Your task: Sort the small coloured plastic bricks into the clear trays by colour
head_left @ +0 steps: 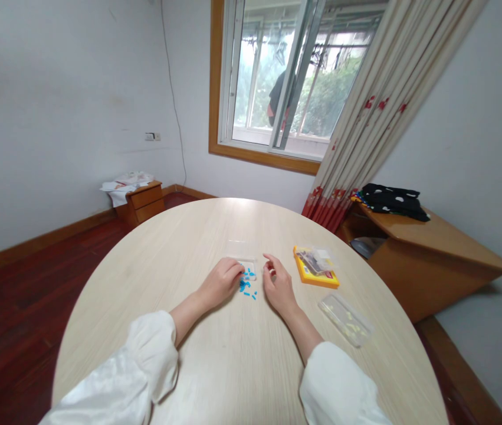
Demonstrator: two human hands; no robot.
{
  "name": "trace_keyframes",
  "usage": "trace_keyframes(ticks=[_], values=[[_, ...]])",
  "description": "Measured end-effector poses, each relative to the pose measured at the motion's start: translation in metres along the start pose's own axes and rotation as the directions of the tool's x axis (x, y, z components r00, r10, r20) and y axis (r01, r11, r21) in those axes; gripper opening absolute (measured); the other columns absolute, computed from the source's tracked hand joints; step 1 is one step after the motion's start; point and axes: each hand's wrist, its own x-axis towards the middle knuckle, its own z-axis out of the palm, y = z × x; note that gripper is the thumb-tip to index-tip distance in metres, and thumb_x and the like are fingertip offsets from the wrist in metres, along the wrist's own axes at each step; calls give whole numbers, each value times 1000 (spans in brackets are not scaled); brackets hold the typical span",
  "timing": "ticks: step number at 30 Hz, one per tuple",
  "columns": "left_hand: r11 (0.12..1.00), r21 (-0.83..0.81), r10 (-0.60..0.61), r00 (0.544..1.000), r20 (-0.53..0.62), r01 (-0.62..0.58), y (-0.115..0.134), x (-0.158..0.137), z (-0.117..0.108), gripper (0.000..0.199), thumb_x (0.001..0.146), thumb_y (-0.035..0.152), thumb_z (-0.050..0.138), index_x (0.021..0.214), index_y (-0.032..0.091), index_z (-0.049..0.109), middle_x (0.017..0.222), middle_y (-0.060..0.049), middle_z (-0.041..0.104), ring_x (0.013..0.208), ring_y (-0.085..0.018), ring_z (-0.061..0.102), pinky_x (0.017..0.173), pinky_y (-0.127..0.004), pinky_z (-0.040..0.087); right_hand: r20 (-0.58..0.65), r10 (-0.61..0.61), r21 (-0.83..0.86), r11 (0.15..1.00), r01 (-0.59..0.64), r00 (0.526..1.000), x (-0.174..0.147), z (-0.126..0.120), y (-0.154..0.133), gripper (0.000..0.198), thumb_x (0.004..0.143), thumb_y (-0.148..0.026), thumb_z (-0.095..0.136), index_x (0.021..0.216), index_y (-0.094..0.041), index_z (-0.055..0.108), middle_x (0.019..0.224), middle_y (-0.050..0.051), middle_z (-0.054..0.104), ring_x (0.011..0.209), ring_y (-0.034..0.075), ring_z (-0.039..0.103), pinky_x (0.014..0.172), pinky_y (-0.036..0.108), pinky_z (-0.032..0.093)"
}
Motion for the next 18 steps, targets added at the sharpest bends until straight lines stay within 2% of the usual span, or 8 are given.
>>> trace_keyframes(ticks=[4,11,15,18], values=[[998,16,-61,996,-64,63,-6,-1,0,17,89,18,42,86,14,58,82,-9,61,80,-18,52,72,-31,44,-3,-1,-2,1000,1,1000,0,0,-1,32,84,-18,40,113,-16,52,94,9,62,80,17,58,69,30,49],[995,51,-86,992,-89,91,-11,-3,3,16,89,17,43,86,14,59,83,-9,62,81,-19,52,73,-33,44,17,-12,-23,1000,13,1000,1,-1,-2,29,84,-17,40,109,-15,55,94,10,63,79,17,59,69,31,49],[993,60,-100,992,-76,105,-13,-4,4,17,89,16,43,86,14,59,84,-9,62,81,-19,52,73,-33,44,45,-38,-42,998,40,998,1,-2,-4,26,81,-15,42,101,-16,59,87,8,64,74,17,58,65,29,48],[991,64,-112,992,-60,116,-15,-5,6,16,88,16,43,86,14,59,84,-9,62,81,-19,53,73,-33,44,89,-101,-53,993,106,991,1,-3,-7,19,79,-14,44,87,-17,61,76,6,63,68,17,56,63,28,46]])
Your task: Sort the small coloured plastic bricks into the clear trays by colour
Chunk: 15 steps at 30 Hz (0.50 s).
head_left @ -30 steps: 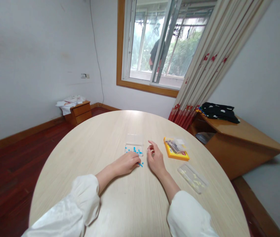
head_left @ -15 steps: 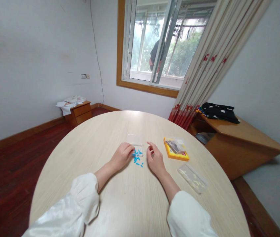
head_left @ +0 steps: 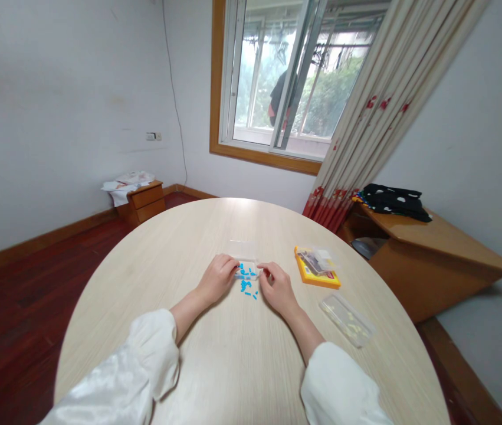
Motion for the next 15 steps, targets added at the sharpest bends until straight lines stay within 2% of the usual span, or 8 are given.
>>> trace_keyframes(ticks=[3,7,11,15], values=[[1000,3,-20,1000,24,20,-2,-1,2,16,88,16,44,87,15,60,84,-9,62,81,-19,53,74,-33,44,53,-58,1,998,58,997,-1,0,-2,16,76,-12,46,76,-19,60,70,4,61,67,16,56,63,28,46],[994,86,-73,997,41,69,-1,0,1,14,86,21,49,93,16,61,88,-9,62,84,-21,54,75,-36,42,148,-59,13,998,57,987,-2,1,-3,17,73,-9,47,71,-19,60,70,3,62,68,16,56,66,28,46],[973,190,-148,986,73,132,1,1,-3,22,83,25,54,104,16,58,93,-10,60,85,-23,54,75,-37,42,227,-45,11,999,43,973,-3,3,0,18,72,-7,48,72,-19,61,72,3,63,72,16,56,68,29,46],[968,172,-198,977,81,182,3,1,-3,21,85,25,50,103,17,56,90,-8,58,83,-21,54,74,-34,43,241,-43,-10,999,47,970,-4,4,3,21,75,-7,49,79,-19,65,77,4,64,77,17,56,72,31,46]])
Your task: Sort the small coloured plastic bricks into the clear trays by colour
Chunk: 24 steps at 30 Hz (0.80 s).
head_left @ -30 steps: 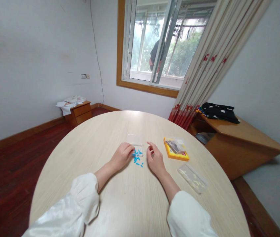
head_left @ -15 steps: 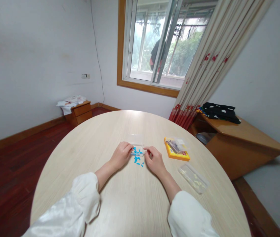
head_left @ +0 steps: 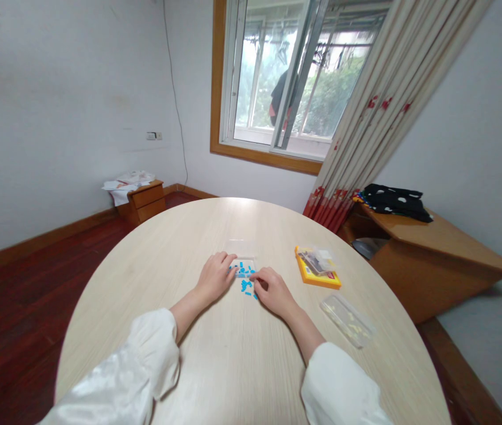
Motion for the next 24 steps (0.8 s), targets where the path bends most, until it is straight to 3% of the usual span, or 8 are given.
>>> trace_keyframes(ticks=[4,12,17,24], values=[[999,-46,15,1000,-6,-15,1,0,-2,19,87,25,45,99,16,57,84,-7,58,79,-19,54,72,-32,42,33,2,12,1000,-2,999,0,0,1,21,76,-9,52,87,-19,66,80,4,65,79,17,57,74,31,46],[968,-60,250,965,77,-245,6,0,-6,16,85,21,46,80,16,61,80,-7,58,80,-19,52,72,-33,37,45,-3,54,999,0,999,1,2,4,11,76,-13,59,78,-20,67,76,3,64,76,16,57,71,30,46],[944,-115,323,937,134,-309,5,-2,-5,20,80,14,47,90,18,64,88,-7,56,84,-19,49,74,-33,37,55,4,62,998,-7,998,1,1,2,10,78,-15,58,79,-20,67,78,3,65,78,16,57,73,31,46],[943,-131,329,916,231,-306,8,-3,-9,24,77,14,50,95,20,65,95,-8,54,90,-21,47,76,-35,36,86,15,71,997,-21,996,1,2,3,8,74,-14,62,79,-19,66,78,3,64,77,16,57,73,31,45]])
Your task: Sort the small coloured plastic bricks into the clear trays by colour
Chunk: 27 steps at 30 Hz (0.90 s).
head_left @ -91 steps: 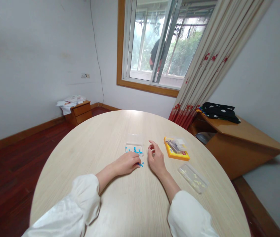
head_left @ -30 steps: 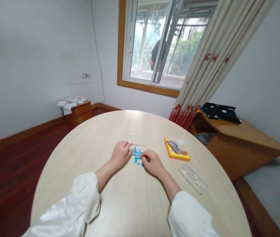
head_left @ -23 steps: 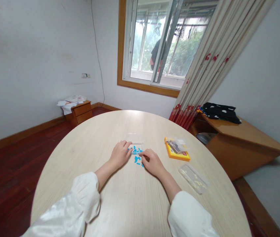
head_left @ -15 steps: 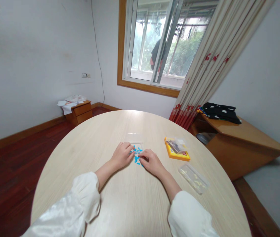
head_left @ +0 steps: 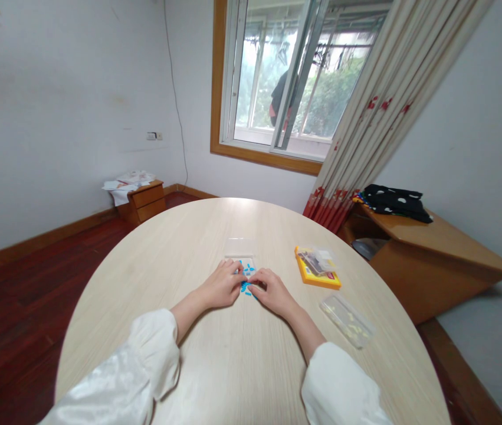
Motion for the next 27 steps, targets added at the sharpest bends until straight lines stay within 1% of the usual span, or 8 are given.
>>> trace_keyframes(ticks=[5,9,14,21,24,27], values=[[1000,-17,-18,1000,13,19,0,1,1,16,79,17,50,85,18,64,95,-8,54,91,-21,46,78,-35,36,9,19,-9,1000,-19,1000,0,-1,0,6,77,-14,59,78,-18,64,77,3,64,76,16,56,73,31,44],[999,-15,-28,999,19,28,-1,2,2,14,81,18,49,86,18,63,96,-8,54,91,-21,47,79,-35,36,19,20,-19,1000,-20,1000,-1,-1,1,9,79,-12,56,80,-18,62,78,4,63,77,16,56,74,31,43],[999,-21,-29,999,31,29,-2,1,3,12,82,22,51,84,17,61,98,-9,54,94,-22,46,81,-36,36,15,25,-30,999,-24,1000,-1,0,1,10,78,-10,55,79,-18,59,78,3,61,76,17,55,73,31,43],[999,-47,-4,1000,12,5,-6,-1,7,10,83,22,50,84,17,59,98,-8,54,94,-21,46,82,-35,36,13,35,-23,999,-34,999,-1,1,3,9,78,-10,53,79,-18,58,77,3,60,75,16,54,73,31,43],[999,-48,7,1000,-11,-7,-7,0,9,11,84,22,49,84,17,59,97,-8,54,93,-21,46,81,-35,36,5,30,-17,999,-30,1000,-1,1,4,9,79,-11,52,79,-19,57,77,2,60,74,16,54,72,31,43],[999,-40,-16,995,-100,12,-6,1,8,13,86,22,47,86,17,59,96,-9,54,92,-21,46,79,-35,36,-15,38,-5,999,-38,999,-1,1,4,9,80,-12,52,80,-19,57,76,3,59,74,16,53,71,30,43]])
